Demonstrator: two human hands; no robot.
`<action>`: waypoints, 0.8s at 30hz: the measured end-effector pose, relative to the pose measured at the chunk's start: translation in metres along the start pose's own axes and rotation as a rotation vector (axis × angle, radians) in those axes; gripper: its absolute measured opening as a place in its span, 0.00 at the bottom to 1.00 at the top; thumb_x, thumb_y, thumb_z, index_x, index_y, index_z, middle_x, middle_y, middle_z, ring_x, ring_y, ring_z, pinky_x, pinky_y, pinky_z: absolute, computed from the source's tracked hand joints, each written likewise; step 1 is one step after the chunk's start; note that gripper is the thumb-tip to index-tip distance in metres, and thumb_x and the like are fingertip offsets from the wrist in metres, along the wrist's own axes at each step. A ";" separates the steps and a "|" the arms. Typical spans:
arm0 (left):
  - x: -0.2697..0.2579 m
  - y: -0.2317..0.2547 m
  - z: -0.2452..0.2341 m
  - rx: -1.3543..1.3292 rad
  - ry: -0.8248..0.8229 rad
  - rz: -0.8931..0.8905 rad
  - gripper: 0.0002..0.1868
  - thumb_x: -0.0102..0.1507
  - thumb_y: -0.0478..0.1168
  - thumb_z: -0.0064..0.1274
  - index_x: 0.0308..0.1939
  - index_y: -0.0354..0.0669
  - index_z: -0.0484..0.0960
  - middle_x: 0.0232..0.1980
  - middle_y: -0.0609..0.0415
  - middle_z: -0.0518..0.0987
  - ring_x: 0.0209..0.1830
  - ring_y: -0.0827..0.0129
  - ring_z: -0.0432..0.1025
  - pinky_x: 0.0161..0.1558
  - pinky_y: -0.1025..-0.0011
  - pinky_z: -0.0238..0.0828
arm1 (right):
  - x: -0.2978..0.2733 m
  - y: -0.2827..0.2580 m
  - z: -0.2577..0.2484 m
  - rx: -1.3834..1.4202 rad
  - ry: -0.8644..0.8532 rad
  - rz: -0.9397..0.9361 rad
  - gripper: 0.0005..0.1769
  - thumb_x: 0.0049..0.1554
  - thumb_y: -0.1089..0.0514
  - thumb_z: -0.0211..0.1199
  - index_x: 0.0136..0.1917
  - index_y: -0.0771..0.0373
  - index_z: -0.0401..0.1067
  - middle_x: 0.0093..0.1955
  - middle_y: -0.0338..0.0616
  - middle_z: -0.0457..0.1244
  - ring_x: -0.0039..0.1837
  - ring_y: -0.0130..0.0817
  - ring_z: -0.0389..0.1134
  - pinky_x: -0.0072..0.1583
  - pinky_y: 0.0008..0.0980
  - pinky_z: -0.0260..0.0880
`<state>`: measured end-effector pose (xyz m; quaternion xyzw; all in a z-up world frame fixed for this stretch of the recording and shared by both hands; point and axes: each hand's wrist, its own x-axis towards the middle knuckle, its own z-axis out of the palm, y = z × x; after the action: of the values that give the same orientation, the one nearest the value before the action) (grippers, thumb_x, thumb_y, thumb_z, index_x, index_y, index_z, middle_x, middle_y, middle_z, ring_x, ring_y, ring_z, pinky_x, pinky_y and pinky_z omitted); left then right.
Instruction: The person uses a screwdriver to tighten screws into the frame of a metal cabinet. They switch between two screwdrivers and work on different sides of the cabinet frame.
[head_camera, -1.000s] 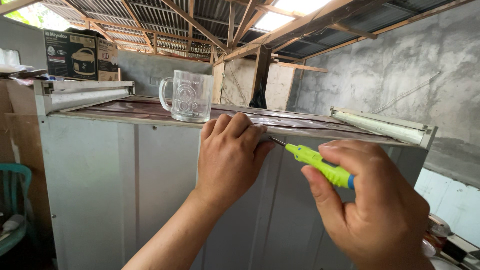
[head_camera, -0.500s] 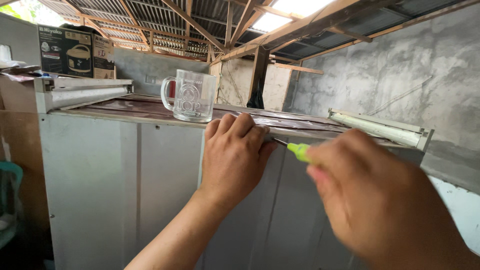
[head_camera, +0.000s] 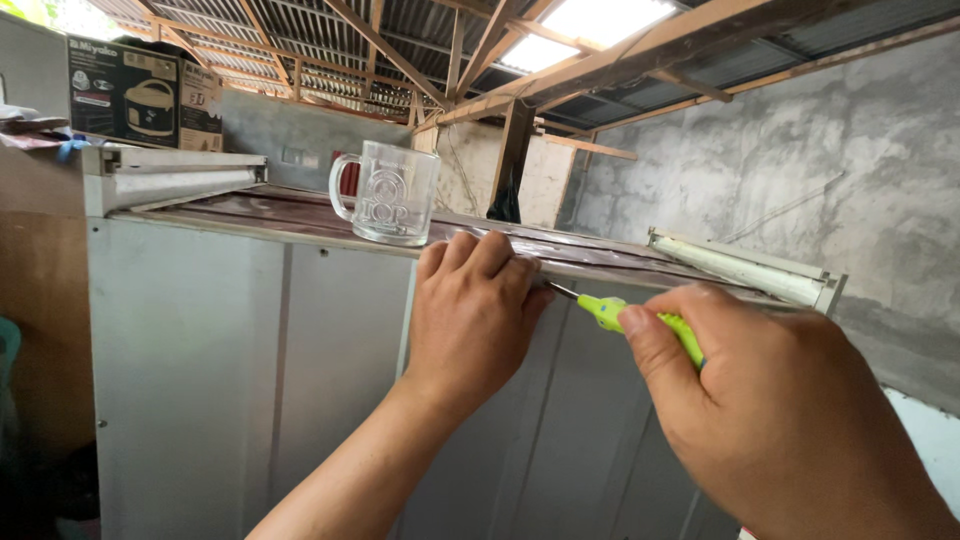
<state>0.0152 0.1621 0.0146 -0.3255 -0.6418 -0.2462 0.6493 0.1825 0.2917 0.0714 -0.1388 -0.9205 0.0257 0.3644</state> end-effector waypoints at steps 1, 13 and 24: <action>0.000 0.000 0.000 -0.006 -0.003 -0.002 0.13 0.58 0.47 0.64 0.41 0.45 0.86 0.40 0.58 0.74 0.47 0.61 0.68 0.53 0.58 0.60 | 0.000 -0.002 -0.001 0.033 0.026 -0.022 0.18 0.60 0.42 0.56 0.51 0.51 0.82 0.24 0.40 0.65 0.29 0.33 0.69 0.35 0.34 0.70; 0.001 -0.003 -0.001 0.017 -0.032 -0.006 0.12 0.57 0.47 0.64 0.38 0.45 0.86 0.40 0.57 0.75 0.47 0.59 0.69 0.51 0.57 0.60 | -0.011 0.005 0.025 0.133 0.186 -0.086 0.14 0.59 0.45 0.63 0.51 0.54 0.80 0.28 0.47 0.69 0.33 0.46 0.72 0.38 0.41 0.69; -0.002 -0.007 -0.001 -0.016 -0.003 0.004 0.12 0.57 0.46 0.64 0.38 0.45 0.85 0.41 0.56 0.75 0.47 0.58 0.69 0.52 0.57 0.61 | -0.010 -0.010 0.010 0.062 0.150 -0.096 0.16 0.58 0.44 0.64 0.53 0.55 0.74 0.28 0.42 0.69 0.33 0.38 0.74 0.39 0.38 0.71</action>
<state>0.0104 0.1565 0.0133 -0.3320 -0.6401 -0.2495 0.6464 0.1799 0.2804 0.0588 -0.0845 -0.8949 0.0260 0.4373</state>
